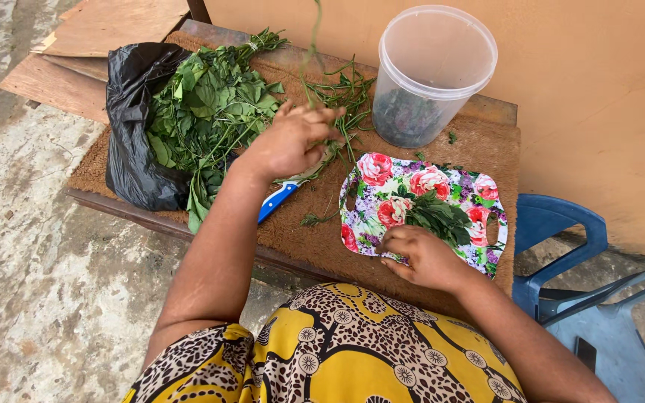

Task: The person plucks leaves from vegetable stems by hand, places the leaves onto a tray, and cuts bundles of greens using a knife.

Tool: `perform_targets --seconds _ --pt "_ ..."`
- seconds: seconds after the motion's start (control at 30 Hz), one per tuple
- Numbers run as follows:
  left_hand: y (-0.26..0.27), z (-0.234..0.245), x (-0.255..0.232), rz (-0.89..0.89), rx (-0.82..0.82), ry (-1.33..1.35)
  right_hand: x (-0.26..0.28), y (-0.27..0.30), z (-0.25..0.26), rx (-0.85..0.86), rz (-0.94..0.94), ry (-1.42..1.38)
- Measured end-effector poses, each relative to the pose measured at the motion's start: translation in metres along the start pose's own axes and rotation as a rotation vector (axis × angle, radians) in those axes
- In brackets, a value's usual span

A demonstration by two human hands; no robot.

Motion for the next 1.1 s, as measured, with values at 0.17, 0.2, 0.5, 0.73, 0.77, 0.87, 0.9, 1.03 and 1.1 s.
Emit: perform_targets --seconds 0.17,0.2,0.5,0.73,0.77,0.87,0.9,1.03,1.1 --pt "0.073 0.000 0.054 0.573 0.142 0.108 -0.007 0.019 0.003 0.010 -0.148 0.014" --pt "0.097 0.010 0.065 0.698 0.126 0.027 -0.010 0.022 0.004 0.008 -0.151 0.011" --pt "0.160 -0.023 0.064 0.663 0.396 -0.387 -0.003 -0.003 -0.014 0.054 -0.175 -0.031" --pt "0.139 0.035 0.073 0.790 -0.147 0.059 0.022 -0.039 -0.023 0.071 -0.031 -0.068" --pt "0.132 0.052 0.070 0.673 -0.313 0.178 0.024 -0.043 -0.023 0.053 -0.015 -0.110" --pt "0.129 0.085 0.072 0.786 -0.449 0.413 0.027 -0.050 -0.027 0.079 -0.018 -0.142" --pt "0.126 0.092 0.069 0.784 -0.449 0.411 0.027 -0.053 -0.026 0.077 -0.016 -0.142" --pt "0.112 0.104 0.053 0.773 -0.703 0.958 0.034 -0.064 -0.020 0.054 -0.047 -0.200" --pt "0.104 0.108 0.044 0.737 -0.768 1.010 0.040 -0.074 -0.012 0.018 -0.063 -0.224"
Point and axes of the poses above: each hand's wrist, its own y-axis away from the middle knuckle, its own z-axis out of the back of the hand, x = y × z, the point moved 5 cm from there along -y, towards the middle knuckle, and after that the axes turned 12 degrees about -x, right-handed, at the moved point
